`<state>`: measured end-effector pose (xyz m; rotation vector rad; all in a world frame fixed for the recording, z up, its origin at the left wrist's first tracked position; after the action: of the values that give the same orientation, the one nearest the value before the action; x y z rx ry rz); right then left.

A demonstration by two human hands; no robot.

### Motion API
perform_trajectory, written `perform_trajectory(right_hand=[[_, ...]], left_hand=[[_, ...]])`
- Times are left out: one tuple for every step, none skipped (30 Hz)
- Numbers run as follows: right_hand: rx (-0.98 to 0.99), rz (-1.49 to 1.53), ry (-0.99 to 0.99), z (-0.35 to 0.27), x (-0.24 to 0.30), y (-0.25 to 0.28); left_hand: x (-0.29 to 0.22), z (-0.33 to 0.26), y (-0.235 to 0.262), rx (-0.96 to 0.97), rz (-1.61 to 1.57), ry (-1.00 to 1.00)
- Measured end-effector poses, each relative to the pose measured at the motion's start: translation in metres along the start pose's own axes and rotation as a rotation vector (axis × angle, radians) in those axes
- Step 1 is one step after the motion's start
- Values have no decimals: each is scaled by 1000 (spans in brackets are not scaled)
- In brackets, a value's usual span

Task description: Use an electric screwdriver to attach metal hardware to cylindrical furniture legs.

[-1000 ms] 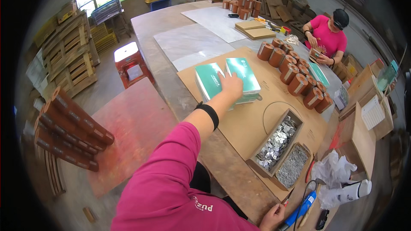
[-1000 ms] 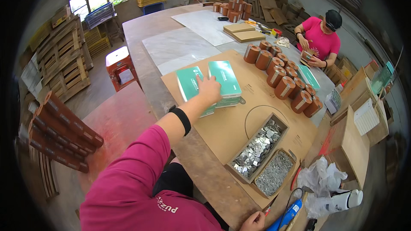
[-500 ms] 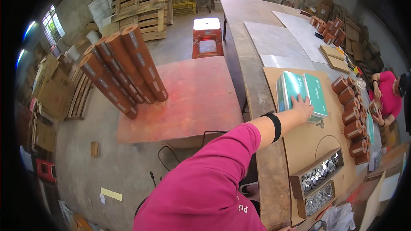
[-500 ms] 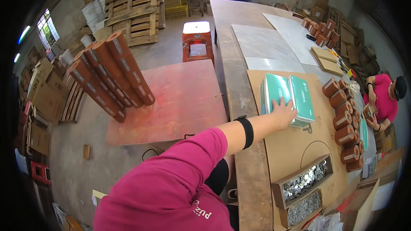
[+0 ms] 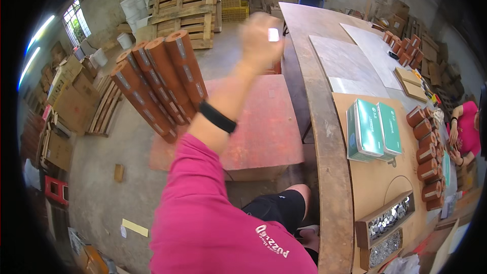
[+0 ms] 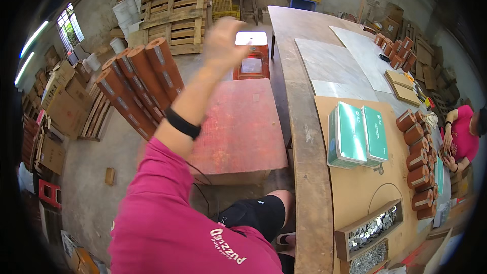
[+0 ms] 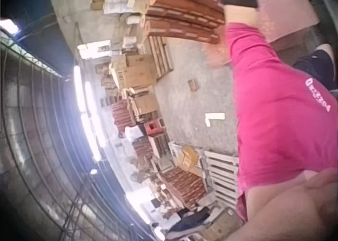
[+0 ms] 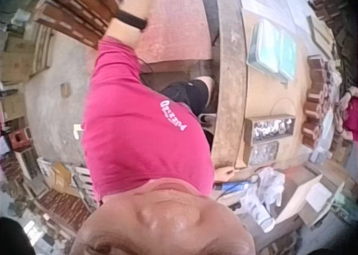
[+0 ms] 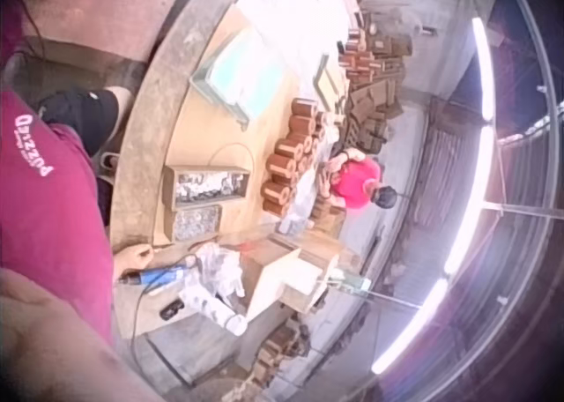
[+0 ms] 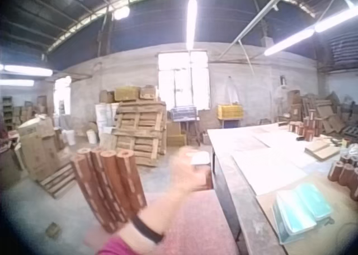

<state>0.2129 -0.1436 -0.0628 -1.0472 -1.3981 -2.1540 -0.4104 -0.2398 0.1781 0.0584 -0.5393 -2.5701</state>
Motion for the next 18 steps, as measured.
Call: perform_trajectory(right_hand=[[3,-5,3,1,0,0],[10,-14,7,2,0,0],[12,-30,12,3,1,0],[8,-28,3,3,0,0],[19,-34,10,4,-1,-3],[18,-44,12,3,-2,-3],[18,-54,15,3,-3,-4],[16,-65,16,3,-5,-3],[12,-80,15,4,-8,-1],[0,-96,15,7,-11,3],[-15,-115,9,11,-15,8],[34,-67,-13,18,-25,-2],[76,-18,-39,26,-38,-14],[98,24,-75,31,-52,-19],[111,64,-113,32,-65,-16],[164,119,-126,34,-67,-10],[211,104,-324,12,-9,-5],[78,7,-37,12,-34,-4]], left_hand=[[37,-6,16,7,247,-15],[60,-8,37,142,501,104],[92,-15,49,244,629,226],[110,-19,65,384,704,336],[135,-29,80,415,770,442],[148,-37,89,443,827,559],[147,-38,100,497,876,665],[147,-40,106,523,883,697],[148,-42,108,612,893,710],[149,-45,108,701,894,721],[150,-45,106,760,877,734],[153,-45,102,821,853,740],[156,-45,100,849,852,706],[157,-42,93,893,808,712],[153,-43,89,844,827,620],[191,-54,117,994,682,533],[201,-52,120,893,660,496],[182,-41,108,843,652,432]])
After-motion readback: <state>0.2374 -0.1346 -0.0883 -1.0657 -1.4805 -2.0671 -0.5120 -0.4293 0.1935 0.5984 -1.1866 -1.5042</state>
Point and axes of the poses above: each hand's wrist, its own z-axis towards the middle knuckle, its own y-axis out of the back of the hand, x = y × z, the point moved 1 cm from there along z, towards the middle knuckle, and after that the axes turned 14 degrees about -y, right-handed, at the moved point
